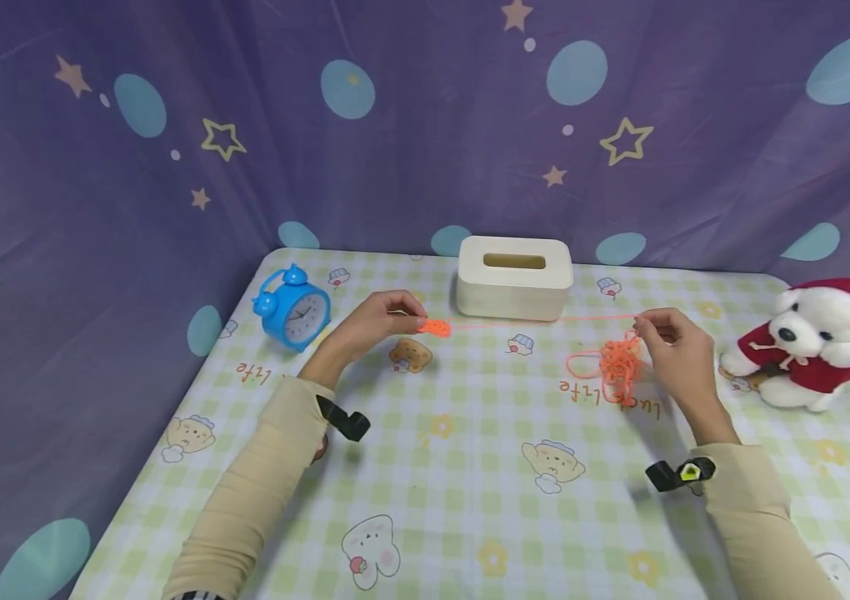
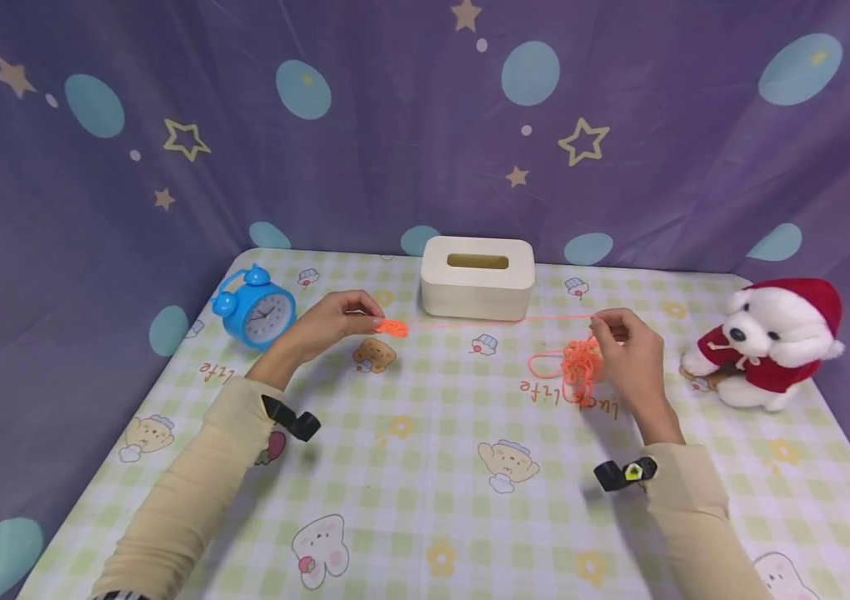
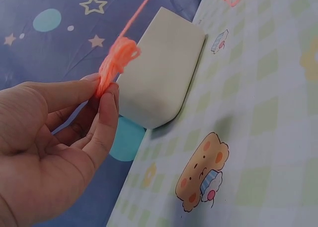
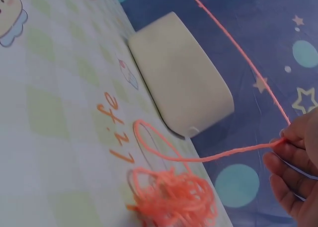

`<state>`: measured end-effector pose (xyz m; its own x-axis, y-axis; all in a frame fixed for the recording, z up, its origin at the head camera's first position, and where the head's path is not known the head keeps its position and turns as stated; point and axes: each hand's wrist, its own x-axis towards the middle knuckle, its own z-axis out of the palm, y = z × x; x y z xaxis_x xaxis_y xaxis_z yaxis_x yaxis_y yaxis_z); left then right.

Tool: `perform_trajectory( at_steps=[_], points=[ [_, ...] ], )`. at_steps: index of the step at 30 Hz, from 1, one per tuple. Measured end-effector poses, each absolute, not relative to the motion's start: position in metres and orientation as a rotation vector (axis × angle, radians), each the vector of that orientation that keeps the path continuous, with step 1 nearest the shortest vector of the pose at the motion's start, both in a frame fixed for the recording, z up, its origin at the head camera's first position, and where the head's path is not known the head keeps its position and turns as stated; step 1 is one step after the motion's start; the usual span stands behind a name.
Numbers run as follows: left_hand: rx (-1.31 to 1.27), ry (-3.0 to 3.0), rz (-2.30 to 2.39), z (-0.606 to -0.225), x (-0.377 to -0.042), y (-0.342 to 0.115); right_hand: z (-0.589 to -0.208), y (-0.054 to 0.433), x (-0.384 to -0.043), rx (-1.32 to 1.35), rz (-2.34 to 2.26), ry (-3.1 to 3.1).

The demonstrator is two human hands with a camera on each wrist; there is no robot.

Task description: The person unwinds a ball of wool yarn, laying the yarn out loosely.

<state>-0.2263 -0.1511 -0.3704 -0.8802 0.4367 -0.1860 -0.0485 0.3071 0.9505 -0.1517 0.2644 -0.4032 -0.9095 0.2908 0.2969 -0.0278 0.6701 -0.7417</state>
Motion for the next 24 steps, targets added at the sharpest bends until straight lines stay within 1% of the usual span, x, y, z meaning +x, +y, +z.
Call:
perform_trajectory(
  at_steps=[11, 17, 20, 24],
  points=[
    [0.329, 2.229, 1.562, -0.369, -0.227, -0.153, -0.406, 0.298, -0.148, -0.366, 1.108, -2.379],
    [0.271, 2.156, 1.616, -0.367, -0.226, -0.15, -0.41, 0.309, -0.146, -0.456, 1.067, -2.459],
    [0.241, 2.082, 1.671, -0.367, -0.226, -0.148, -0.414, 0.313, -0.145, -0.456, 1.014, -2.603],
    [0.279, 2.081, 1.664, -0.367, -0.226, -0.146, -0.419, 0.312, -0.143, -0.385, 0.968, -2.762]
  ],
)
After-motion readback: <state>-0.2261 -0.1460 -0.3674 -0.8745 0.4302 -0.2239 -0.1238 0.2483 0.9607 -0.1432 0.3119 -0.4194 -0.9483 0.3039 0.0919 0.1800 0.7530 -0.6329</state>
